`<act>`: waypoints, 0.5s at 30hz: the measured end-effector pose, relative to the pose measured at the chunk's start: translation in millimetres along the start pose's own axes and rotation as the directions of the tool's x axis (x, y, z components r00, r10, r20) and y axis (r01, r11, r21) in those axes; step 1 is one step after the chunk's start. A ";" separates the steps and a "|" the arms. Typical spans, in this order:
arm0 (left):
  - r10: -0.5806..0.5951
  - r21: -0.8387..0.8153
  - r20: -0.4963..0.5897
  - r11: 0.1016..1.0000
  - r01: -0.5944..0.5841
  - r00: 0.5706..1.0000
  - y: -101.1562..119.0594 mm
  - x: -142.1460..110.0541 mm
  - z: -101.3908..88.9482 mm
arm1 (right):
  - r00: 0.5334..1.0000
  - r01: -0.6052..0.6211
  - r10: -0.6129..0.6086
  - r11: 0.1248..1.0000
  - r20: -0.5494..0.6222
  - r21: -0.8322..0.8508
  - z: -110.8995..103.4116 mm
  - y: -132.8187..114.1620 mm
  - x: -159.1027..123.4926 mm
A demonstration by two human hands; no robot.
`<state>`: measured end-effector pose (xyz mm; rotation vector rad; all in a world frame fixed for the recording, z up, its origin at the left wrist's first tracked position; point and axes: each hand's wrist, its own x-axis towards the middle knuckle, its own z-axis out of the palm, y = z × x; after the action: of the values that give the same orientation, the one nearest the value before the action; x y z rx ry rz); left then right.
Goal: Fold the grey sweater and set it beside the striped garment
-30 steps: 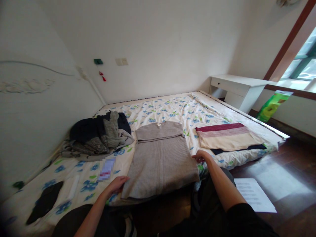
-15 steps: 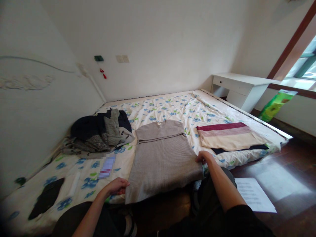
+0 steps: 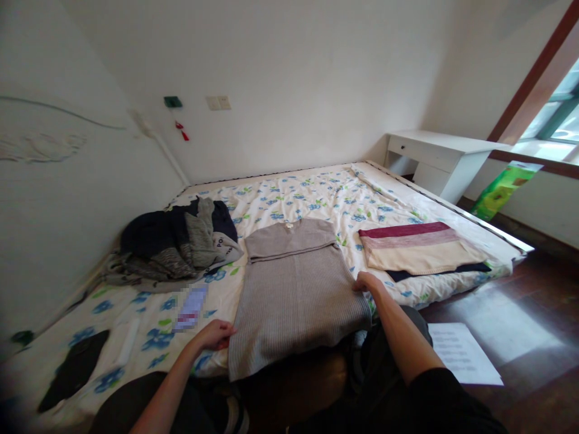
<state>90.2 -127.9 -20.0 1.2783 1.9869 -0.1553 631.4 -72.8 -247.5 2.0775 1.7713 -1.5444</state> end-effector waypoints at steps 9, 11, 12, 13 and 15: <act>0.051 0.066 -0.252 0.997 -0.035 0.966 25.2 18.6 -8.9 | 0.989 0.084 -0.084 0.996 -0.117 -0.007 -3.4 -2.7 27.1; 0.090 0.154 -0.326 0.987 -0.041 0.941 33.6 22.1 -7.0 | 0.983 0.090 -0.093 0.996 -0.159 -0.026 -3.4 -4.6 33.7; 0.116 0.204 -0.362 0.978 -0.043 0.925 37.0 24.1 -5.6 | 0.981 0.089 -0.094 0.995 -0.169 -0.036 -3.1 -5.4 36.7; 0.146 0.252 -0.396 0.967 -0.046 0.907 39.6 26.2 -4.2 | 0.980 0.087 -0.094 0.995 -0.175 -0.045 -2.8 -5.9 39.5; 0.195 0.323 -0.449 0.945 -0.045 0.872 41.8 31.2 -1.9 | 0.981 0.075 -0.084 0.996 -0.177 -0.056 -1.7 -6.1 43.9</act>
<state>116.9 -83.6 -27.1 1.7742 2.3514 -0.0902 622.6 -36.9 -271.9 2.2114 1.9517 -1.3530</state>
